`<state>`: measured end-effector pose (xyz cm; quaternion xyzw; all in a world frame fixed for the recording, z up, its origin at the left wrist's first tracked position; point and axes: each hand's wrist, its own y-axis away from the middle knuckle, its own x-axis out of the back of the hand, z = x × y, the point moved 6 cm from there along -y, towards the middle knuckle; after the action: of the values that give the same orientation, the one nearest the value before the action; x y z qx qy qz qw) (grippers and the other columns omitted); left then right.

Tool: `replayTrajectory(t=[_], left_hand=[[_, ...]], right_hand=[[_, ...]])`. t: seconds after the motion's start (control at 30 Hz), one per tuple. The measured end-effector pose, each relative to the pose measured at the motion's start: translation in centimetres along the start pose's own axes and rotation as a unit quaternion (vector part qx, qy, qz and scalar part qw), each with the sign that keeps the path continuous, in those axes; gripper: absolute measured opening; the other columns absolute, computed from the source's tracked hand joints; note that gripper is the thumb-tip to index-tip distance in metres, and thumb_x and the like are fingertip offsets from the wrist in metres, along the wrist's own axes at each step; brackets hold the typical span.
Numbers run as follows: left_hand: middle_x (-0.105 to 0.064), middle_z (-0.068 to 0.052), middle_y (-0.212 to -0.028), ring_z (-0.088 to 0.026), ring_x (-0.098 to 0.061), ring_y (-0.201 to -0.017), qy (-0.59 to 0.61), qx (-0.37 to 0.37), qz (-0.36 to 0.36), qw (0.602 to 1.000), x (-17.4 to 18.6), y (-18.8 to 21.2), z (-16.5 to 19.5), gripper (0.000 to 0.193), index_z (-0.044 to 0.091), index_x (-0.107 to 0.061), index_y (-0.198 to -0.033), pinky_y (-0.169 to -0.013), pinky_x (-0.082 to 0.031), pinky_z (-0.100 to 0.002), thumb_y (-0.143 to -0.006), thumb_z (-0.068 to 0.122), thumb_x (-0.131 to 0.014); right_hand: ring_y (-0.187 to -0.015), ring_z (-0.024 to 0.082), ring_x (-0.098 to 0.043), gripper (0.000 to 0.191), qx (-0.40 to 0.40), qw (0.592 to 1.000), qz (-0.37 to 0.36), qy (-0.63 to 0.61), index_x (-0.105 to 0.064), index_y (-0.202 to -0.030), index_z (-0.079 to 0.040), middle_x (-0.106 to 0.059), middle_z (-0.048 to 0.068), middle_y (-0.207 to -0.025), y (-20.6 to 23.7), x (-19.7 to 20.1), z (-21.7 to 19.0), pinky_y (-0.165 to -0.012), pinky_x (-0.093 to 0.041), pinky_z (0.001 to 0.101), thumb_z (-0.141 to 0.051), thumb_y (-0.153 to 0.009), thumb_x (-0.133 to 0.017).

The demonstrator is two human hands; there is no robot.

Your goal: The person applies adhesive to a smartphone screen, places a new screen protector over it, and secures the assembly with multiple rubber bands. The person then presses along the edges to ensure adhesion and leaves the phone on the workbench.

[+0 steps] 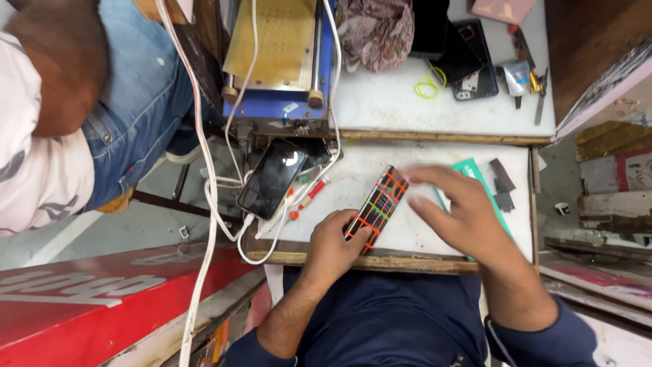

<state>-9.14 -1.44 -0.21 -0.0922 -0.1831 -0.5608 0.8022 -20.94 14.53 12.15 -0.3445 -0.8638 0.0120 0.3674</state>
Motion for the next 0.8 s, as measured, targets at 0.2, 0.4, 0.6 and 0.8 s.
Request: replayTrajectory(t=[0.2, 0.4, 0.6, 0.8], left_hand=[[-0.074, -0.009, -0.101, -0.024, -0.072, -0.090, 0.039, -0.148, 0.106, 0.983, 4.1, 1.0, 3.3, 0.028, 0.006, -0.075, -0.109, -0.077, -0.057, -0.033, -0.083, 0.006, -0.083], [-0.076, -0.006, -0.100, -0.018, -0.071, -0.092, 0.099, -0.211, 0.092, 0.968, 3.5, -0.6, 6.4, 0.048, 0.004, -0.066, -0.126, -0.081, -0.058, -0.031, -0.083, 0.007, -0.086], [-0.074, -0.009, -0.105, -0.020, -0.074, -0.098, 0.123, -0.204, 0.091, 0.967, 1.6, -1.3, 6.3, 0.033, 0.003, -0.065, -0.114, -0.085, -0.061, -0.031, -0.088, 0.008, -0.084], [-0.072, -0.010, -0.099, -0.021, -0.073, -0.092, 0.112, -0.207, 0.091, 0.968, 0.9, -1.2, 6.2, 0.024, 0.004, -0.067, -0.103, -0.079, -0.060, -0.031, -0.087, 0.007, -0.085]], right_hand=[[-0.114, 0.027, -0.065, 0.060, -0.135, 0.990, -0.012, -0.046, -0.061, -0.135, -0.004, -0.068, 0.014, -0.131, 1.0, -4.5, 5.9, -0.097, -0.051, 0.0338, -0.013, -0.079, -0.080], [-0.096, 0.020, -0.076, 0.033, -0.211, 0.973, -0.080, -0.042, -0.076, -0.117, -0.010, -0.078, 0.009, -0.108, 3.1, -7.6, 7.2, -0.082, -0.058, 0.0324, -0.012, -0.084, -0.080], [-0.107, 0.025, -0.073, 0.036, -0.151, 0.978, 0.008, -0.146, -0.068, -0.125, -0.003, -0.074, 0.014, -0.118, 2.8, -5.5, 5.3, -0.093, -0.057, 0.0348, -0.006, -0.089, -0.071], [-0.109, 0.024, -0.073, 0.024, -0.048, 0.992, 0.055, -0.104, -0.072, -0.115, -0.002, -0.075, 0.013, -0.115, 1.9, -3.2, 1.8, -0.095, -0.058, 0.0338, -0.005, -0.091, -0.075]])
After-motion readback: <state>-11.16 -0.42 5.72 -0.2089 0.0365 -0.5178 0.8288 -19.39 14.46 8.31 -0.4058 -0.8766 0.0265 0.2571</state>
